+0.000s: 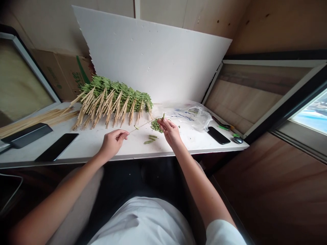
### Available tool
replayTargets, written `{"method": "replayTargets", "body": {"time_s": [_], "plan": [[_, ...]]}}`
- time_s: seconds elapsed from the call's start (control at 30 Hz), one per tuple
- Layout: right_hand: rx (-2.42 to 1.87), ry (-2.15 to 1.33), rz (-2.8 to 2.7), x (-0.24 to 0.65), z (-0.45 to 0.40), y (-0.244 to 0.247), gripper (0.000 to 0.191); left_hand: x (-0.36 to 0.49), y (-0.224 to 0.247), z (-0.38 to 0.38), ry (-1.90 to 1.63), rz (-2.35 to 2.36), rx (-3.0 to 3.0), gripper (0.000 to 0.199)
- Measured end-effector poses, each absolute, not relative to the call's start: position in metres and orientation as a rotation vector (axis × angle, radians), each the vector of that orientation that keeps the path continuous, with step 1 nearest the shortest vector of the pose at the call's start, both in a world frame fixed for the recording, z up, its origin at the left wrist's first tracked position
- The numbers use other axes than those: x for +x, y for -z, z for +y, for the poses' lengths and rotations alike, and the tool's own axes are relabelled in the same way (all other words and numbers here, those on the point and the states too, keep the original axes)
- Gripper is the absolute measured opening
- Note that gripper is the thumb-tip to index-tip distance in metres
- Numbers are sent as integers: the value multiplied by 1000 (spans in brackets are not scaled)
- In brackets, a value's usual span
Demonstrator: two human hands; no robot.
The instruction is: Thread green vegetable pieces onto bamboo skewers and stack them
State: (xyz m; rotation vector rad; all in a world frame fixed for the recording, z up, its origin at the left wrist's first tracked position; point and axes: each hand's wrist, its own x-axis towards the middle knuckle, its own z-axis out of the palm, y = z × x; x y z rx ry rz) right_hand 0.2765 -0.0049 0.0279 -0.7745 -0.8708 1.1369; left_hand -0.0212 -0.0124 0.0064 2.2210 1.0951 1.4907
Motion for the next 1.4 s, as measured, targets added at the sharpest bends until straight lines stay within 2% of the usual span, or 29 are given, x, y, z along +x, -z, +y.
{"method": "replayTargets", "body": {"time_s": [0.2,0.63,1.4], "plan": [[-782,-1059,-843,275,-5,-28,37,-20,-7,-14,-1488,1072,2244,24],[-739,-1154,-880,271,-11,-35,29,-21,-7,-16,-1470,1079,2266,24],[-808,-1037,-962,268,-11,-31,31,-22,-5,-17,-1455,1096,2377,22]]}}
